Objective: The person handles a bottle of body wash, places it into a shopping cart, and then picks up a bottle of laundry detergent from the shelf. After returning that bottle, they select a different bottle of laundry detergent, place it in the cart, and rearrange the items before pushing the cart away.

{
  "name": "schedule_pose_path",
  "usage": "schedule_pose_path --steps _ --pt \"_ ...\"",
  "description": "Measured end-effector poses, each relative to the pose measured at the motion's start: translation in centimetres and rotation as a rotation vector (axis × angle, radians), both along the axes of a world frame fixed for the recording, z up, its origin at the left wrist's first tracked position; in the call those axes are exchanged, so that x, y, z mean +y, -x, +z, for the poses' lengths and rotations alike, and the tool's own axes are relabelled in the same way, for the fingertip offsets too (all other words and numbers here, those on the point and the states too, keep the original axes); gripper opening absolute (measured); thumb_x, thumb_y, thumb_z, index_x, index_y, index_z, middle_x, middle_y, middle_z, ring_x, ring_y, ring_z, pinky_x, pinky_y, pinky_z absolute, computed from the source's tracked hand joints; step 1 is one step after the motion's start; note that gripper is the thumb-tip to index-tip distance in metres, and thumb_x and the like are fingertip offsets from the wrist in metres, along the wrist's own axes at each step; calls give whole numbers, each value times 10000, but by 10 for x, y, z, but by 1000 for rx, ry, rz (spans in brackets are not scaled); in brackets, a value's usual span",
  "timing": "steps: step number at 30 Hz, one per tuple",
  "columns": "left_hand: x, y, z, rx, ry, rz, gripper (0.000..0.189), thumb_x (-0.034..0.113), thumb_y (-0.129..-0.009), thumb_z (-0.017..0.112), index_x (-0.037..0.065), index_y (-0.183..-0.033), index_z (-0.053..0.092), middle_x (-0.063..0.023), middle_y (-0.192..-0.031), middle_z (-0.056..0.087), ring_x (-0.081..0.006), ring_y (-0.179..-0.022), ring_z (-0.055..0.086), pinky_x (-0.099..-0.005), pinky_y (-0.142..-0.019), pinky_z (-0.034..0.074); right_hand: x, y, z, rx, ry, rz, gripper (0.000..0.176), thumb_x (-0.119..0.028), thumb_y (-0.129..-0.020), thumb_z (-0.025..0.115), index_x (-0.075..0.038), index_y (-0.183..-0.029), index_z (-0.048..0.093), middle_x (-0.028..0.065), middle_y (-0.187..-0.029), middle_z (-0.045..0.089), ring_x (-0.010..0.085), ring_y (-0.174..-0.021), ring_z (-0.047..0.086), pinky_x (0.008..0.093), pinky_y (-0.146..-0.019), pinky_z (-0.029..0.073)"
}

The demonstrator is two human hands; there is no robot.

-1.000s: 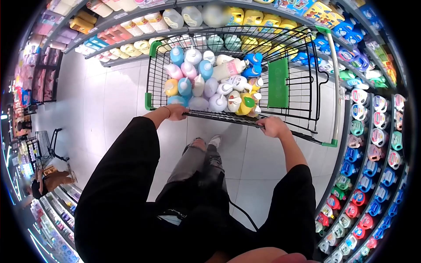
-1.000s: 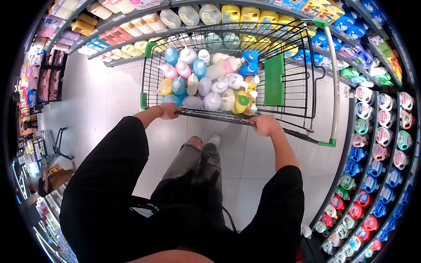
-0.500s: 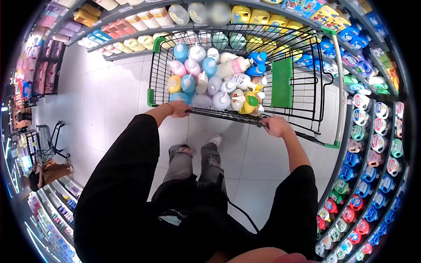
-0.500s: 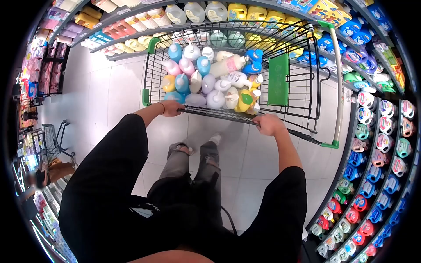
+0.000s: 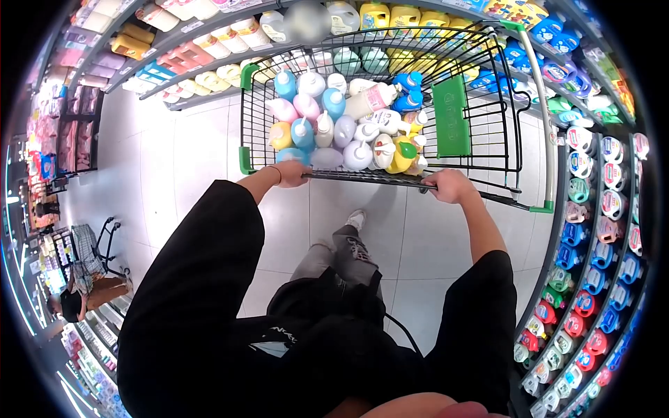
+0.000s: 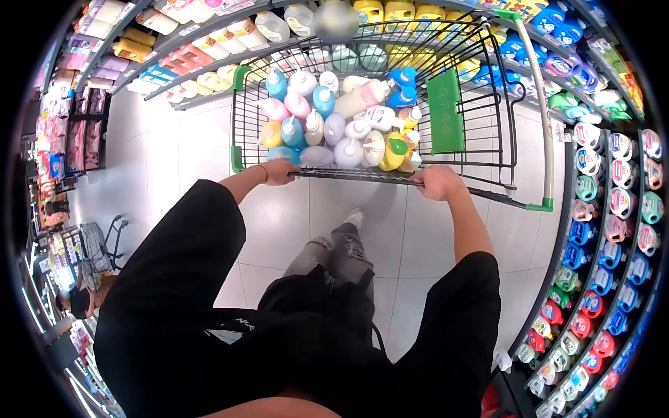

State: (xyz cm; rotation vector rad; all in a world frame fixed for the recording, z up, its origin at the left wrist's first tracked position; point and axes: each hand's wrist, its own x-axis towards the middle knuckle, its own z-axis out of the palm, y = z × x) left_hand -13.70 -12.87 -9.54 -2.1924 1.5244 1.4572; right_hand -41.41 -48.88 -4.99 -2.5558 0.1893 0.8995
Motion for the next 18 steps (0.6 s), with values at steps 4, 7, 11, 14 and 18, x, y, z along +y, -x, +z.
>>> schedule_pose_path --steps 4,7,11,14,18 --pt "0 1 -1 -5 -11 6 256 229 -900 506 135 -1109 621 -174 -1017 647 -365 -1002 586 -461 -866 466 -1 3 -5 -39 -30 -18 256 -158 -787 589 -164 -1020 697 77 -943 697 305 -905 636 416 -774 519" --pt "3 2 -4 -6 42 -7 242 267 -921 502 109 -1056 627 -177 -1004 653 -373 -987 600 -464 -857 465 -4 4 -5 -76 -36 -5 258 -159 -792 591 -157 -1029 694 70 -967 698 299 -920 638 407 -790 521" --pt "6 4 -10 14 78 -3 236 266 -916 509 105 -1039 631 -171 -1000 651 -369 -993 589 -456 -865 462 -7 3 -5 -58 -24 43 218 -174 -799 594 -143 -996 681 73 -967 695 301 -912 636 411 -783 517" --pt "4 6 -9 15 59 23 234 262 -912 512 102 -1034 630 -165 -992 650 -365 -1000 583 -453 -866 459 -6 0 0 -20 -14 48 263 -159 -791 609 -144 -1041 690 73 -972 694 288 -893 636 393 -782 520" --pt "1 11 1 12 60 22 233 258 -907 515 98 -1031 631 -165 -966 651 -369 -976 590 -453 -847 462 -7 -4 6 -6 -10 44 305 -156 -774 623 -154 -1070 696 90 -893 695 296 -824 639 389 -751 522"
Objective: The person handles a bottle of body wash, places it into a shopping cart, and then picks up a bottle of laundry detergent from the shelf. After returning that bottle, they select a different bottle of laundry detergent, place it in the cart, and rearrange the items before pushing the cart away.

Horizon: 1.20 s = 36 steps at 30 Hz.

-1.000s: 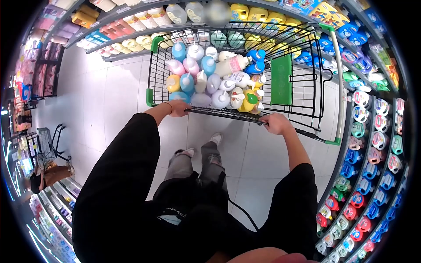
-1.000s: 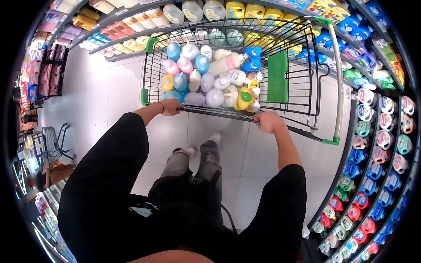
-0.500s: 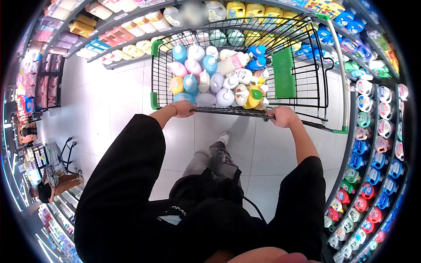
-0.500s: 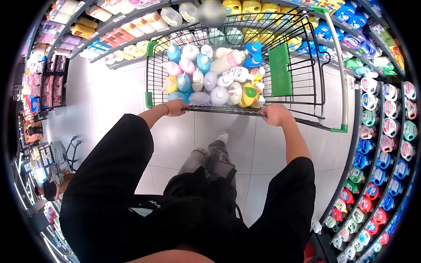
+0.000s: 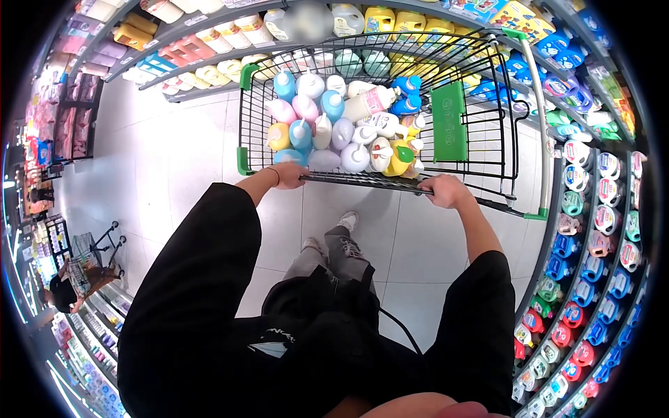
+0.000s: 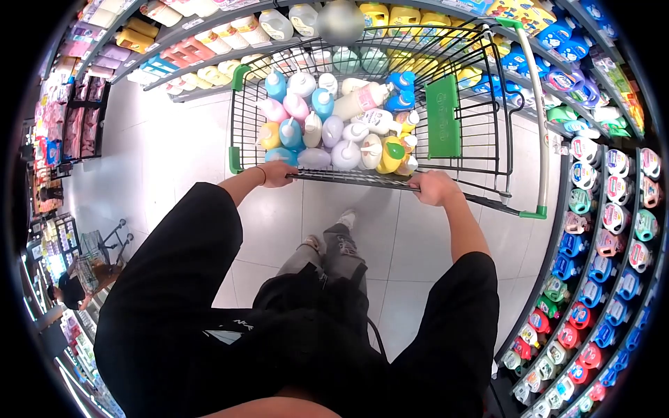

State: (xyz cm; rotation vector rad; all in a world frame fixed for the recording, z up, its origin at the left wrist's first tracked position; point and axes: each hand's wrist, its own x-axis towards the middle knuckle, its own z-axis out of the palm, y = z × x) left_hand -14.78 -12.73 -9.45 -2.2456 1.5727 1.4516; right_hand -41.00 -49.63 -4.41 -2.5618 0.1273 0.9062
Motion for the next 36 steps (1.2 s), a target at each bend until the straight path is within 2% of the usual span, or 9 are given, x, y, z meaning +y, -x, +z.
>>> schedule_pose_path --steps 3,9,13,16,19,25,28,34,36 --pt "1 -1 -6 16 -21 14 230 238 -895 514 103 -1045 625 -186 -945 646 -379 -956 595 -466 -835 459 -3 -1 -1 -13 -9 17 310 -156 -768 621 -164 -1068 698 101 -846 689 306 -791 637 393 -732 519" --pt "2 0 -10 18 2 17 254 221 -862 528 106 -1062 633 -196 -922 651 -388 -935 602 -476 -825 463 -8 -2 -1 10 -2 27 326 -152 -767 614 -169 -1082 697 98 -851 691 305 -798 639 396 -743 522" --pt "-1 2 -9 -5 -37 29 305 220 -843 541 121 -1113 643 -190 -936 662 -385 -932 606 -469 -831 469 -13 -2 -4 28 -16 50 236 -191 -778 596 -164 -999 676 90 -883 690 316 -870 636 443 -749 506" --pt "6 4 -17 -11 86 68 187 241 -865 553 105 -963 636 -184 -877 650 -395 -880 605 -482 -774 462 -13 -4 -2 40 -22 22 239 -188 -780 596 -168 -1003 680 94 -890 692 320 -872 637 447 -758 506" --pt "-2 4 -9 -15 -39 33 331 224 -842 546 118 -1137 652 -186 -957 666 -371 -944 611 -457 -845 474 -16 -4 -6 41 -30 11 247 -184 -784 594 -168 -1014 684 93 -905 695 321 -877 639 447 -770 507" --pt "-2 3 -12 -31 -32 24 340 234 -843 550 113 -1143 652 -178 -984 668 -367 -976 603 -448 -868 468 -17 -3 -6 24 -23 38 251 -182 -789 592 -160 -1021 685 95 -907 697 320 -881 639 444 -775 510" --pt "5 3 -19 -27 84 75 243 232 -851 550 98 -1018 665 -187 -937 664 -380 -941 602 -458 -820 467 -14 -3 -7 19 -28 20 246 -182 -791 590 -161 -1016 687 92 -900 697 317 -882 639 444 -776 508" --pt "1 0 -10 -13 -5 33 351 252 -856 556 112 -1166 645 -174 -1011 672 -366 -1007 596 -446 -893 460 -14 -3 -4 36 -33 19 256 -182 -793 586 -168 -1031 680 84 -895 697 310 -886 641 441 -785 504" --pt "1 0 -7 -10 -10 59 354 252 -855 556 114 -1170 644 -170 -1015 672 -366 -1010 594 -444 -896 459 -14 -1 -7 19 -45 15 250 -183 -795 585 -169 -1027 678 83 -894 697 308 -884 643 442 -783 504"
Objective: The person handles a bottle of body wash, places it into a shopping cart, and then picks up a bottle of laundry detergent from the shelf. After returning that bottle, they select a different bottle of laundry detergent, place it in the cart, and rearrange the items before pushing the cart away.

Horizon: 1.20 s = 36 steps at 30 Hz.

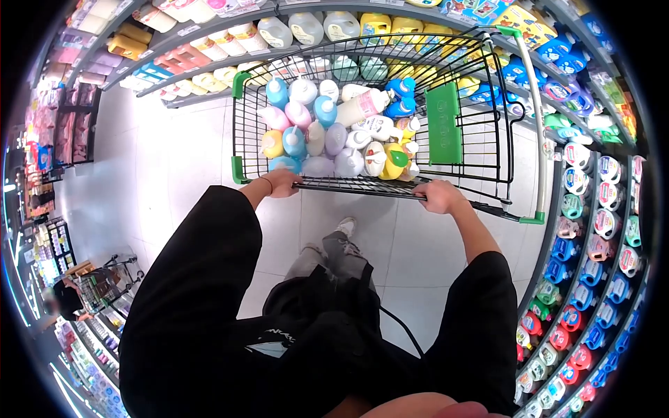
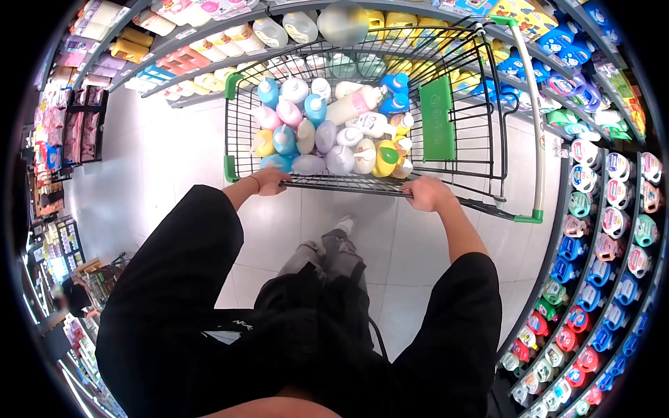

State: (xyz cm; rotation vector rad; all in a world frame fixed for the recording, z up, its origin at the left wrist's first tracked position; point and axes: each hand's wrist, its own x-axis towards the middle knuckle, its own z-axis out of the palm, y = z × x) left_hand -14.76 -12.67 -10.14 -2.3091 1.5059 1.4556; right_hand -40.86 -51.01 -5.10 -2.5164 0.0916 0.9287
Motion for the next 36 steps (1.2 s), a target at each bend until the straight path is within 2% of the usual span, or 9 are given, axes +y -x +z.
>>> schedule_pose_path --steps 4,10,13,17,23,27,31,34,36 --pt "1 3 -2 -5 -16 17 358 253 -852 557 120 -1172 645 -165 -1024 671 -365 -1007 593 -442 -897 458 1 -1 0 44 29 9 253 -181 -800 580 -176 -1034 676 88 -897 696 305 -883 644 441 -782 504" --pt "7 3 -10 -22 26 5 356 257 -851 557 131 -1171 648 -163 -1010 672 -362 -995 594 -439 -892 459 6 -2 6 6 -28 -12 385 -152 -801 558 -197 -1173 647 96 -902 694 307 -878 642 422 -776 508" --pt "10 4 -8 -37 102 13 329 268 -855 554 133 -1136 661 -172 -961 679 -370 -949 617 -441 -849 482 8 -5 11 62 -10 8 437 -138 -795 558 -201 -1222 623 91 -908 693 303 -876 638 411 -770 510" --pt "4 1 -8 -25 9 -7 310 249 -841 569 148 -1119 662 -158 -965 673 -362 -949 608 -445 -849 476 6 -5 10 57 -84 -13 493 -122 -791 578 -211 -1276 583 80 -953 681 291 -908 628 406 -786 513" --pt "7 1 -11 -23 44 10 278 219 -821 598 158 -1082 670 -153 -886 675 -355 -882 633 -457 -798 496 6 -3 4 39 -128 26 527 -120 -797 600 -213 -1313 550 101 -1095 608 300 -983 606 394 -846 506" --pt "7 1 -11 -47 46 10 272 239 -815 610 164 -1068 674 -143 -878 675 -356 -869 635 -450 -797 501 10 -3 2 57 -143 -8 536 -111 -794 604 -214 -1317 547 111 -1106 595 310 -1002 602 396 -868 499" --pt "6 -3 -5 -36 66 6 278 250 -817 609 166 -1074 673 -142 -877 677 -358 -874 637 -456 -794 502 11 -2 -1 89 -101 15 560 -165 -807 616 -239 -1352 513 115 -1118 585 315 -1014 601 409 -865 496" --pt "4 -7 -3 5 -43 19 306 288 -816 599 164 -1084 678 -157 -974 673 -352 -961 626 -446 -840 497 11 2 -9 83 -119 -5 577 -177 -788 621 -236 -1351 507 104 -1121 583 309 -1005 604 416 -848 504" --pt "9 -9 -10 18 16 34 325 288 -795 615 157 -1087 671 -159 -908 679 -366 -897 638 -456 -795 506 14 1 -6 79 -113 -42 580 -171 -787 622 -227 -1352 502 89 -1126 580 298 -988 607 406 -839 510"
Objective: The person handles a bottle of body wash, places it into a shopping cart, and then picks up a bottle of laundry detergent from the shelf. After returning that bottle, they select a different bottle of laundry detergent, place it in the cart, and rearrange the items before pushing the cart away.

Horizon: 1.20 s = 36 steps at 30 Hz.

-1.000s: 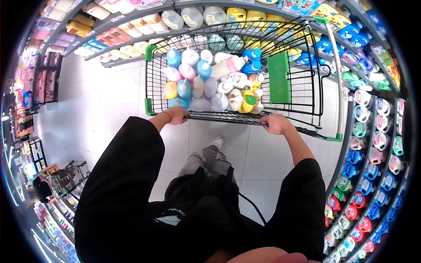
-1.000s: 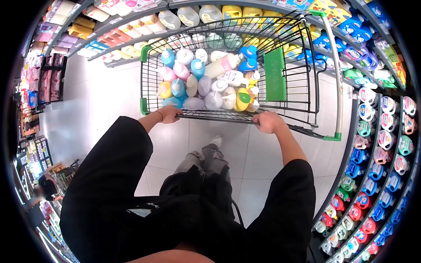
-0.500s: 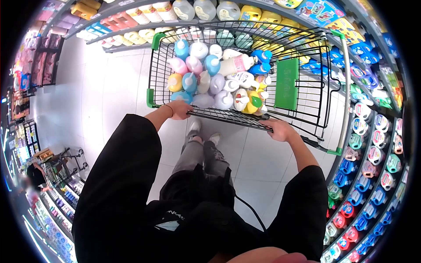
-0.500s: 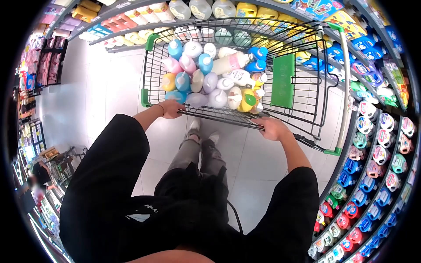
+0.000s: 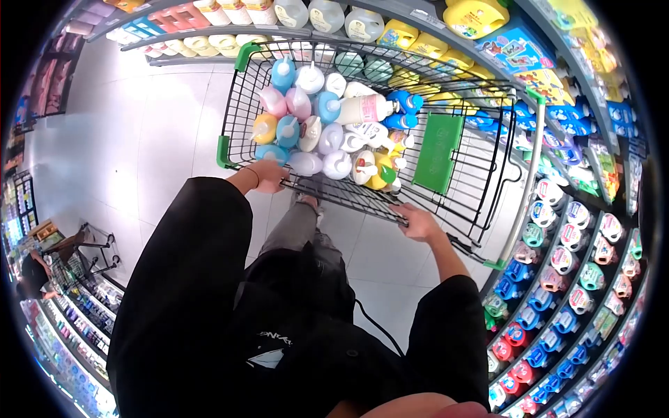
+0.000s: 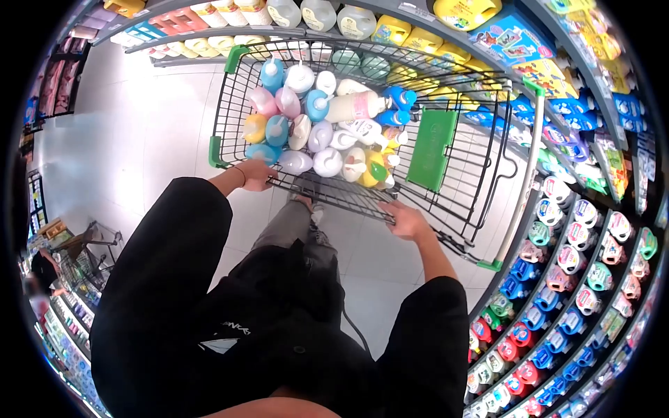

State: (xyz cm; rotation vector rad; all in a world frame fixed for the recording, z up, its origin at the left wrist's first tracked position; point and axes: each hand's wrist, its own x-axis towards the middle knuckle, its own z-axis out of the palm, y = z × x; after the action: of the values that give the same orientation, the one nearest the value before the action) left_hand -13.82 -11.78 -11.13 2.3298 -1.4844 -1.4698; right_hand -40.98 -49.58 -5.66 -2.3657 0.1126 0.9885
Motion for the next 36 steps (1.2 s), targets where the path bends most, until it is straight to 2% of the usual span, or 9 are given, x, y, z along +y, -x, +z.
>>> schedule_pose_path --steps 6,11,22,26,29,31,34,35,36 --pt "-1 -6 1 63 -14 22 325 242 -751 645 137 -1059 657 -155 -839 680 -378 -827 646 -471 -738 509 1 -6 5 34 -1 2 556 -170 -801 654 -245 -1334 515 58 -1222 564 277 -1025 609 387 -852 521" --pt "-2 -10 8 143 -2 55 328 248 -743 638 128 -1048 647 -162 -838 677 -377 -824 644 -485 -716 500 2 -12 11 -72 -40 -82 440 -178 -794 631 -177 -1232 586 68 -1155 595 287 -1063 583 402 -860 511" --pt "3 -7 0 129 11 38 212 239 -732 617 113 -902 611 -131 -834 678 -359 -825 649 -466 -687 504 0 -10 6 17 -143 -121 570 -87 -688 703 -145 -1244 586 87 -1216 589 297 -1131 553 370 -943 480" --pt "4 -5 -5 133 1 38 224 241 -735 609 128 -927 629 -123 -845 681 -355 -839 651 -462 -691 508 -8 -3 -17 92 -230 14 579 -195 -728 730 -90 -1273 563 133 -1240 577 327 -1159 533 389 -983 446" --pt "0 -10 0 118 -20 30 240 253 -743 603 139 -950 643 -128 -849 680 -361 -842 650 -463 -694 510 -15 -27 -12 355 -220 102 756 -370 -751 764 -81 -1382 466 183 -1310 530 357 -1200 507 399 -1023 411" --pt "7 -4 -7 122 -7 51 281 277 -758 595 148 -1003 644 -135 -870 681 -364 -843 651 -475 -693 507 -13 -101 24 519 -171 123 752 -427 -783 736 -86 -1393 459 175 -1337 521 343 -1233 495 393 -1040 397" --pt "-4 -7 -1 132 -152 -53 307 245 -775 571 143 -1058 636 -132 -969 684 -360 -911 657 -482 -728 519 -18 -185 28 261 -253 -144 522 -363 -882 651 -80 -1307 542 127 -1236 626 270 -1108 609 356 -942 472" --pt "-3 -6 0 113 -148 -70 354 267 -775 580 137 -1103 613 -150 -991 676 -359 -919 658 -494 -711 516 -22 -193 -16 1 -448 -329 421 -285 -917 613 -75 -1278 557 119 -1149 653 209 -1038 620 325 -902 479" --pt "3 0 -6 92 -133 -49 388 323 -779 589 134 -1117 608 -152 -995 676 -346 -950 651 -489 -747 505 -24 -214 -33 -155 -378 -404 367 -242 -928 596 -75 -1255 574 95 -1046 669 173 -943 623 303 -859 487"
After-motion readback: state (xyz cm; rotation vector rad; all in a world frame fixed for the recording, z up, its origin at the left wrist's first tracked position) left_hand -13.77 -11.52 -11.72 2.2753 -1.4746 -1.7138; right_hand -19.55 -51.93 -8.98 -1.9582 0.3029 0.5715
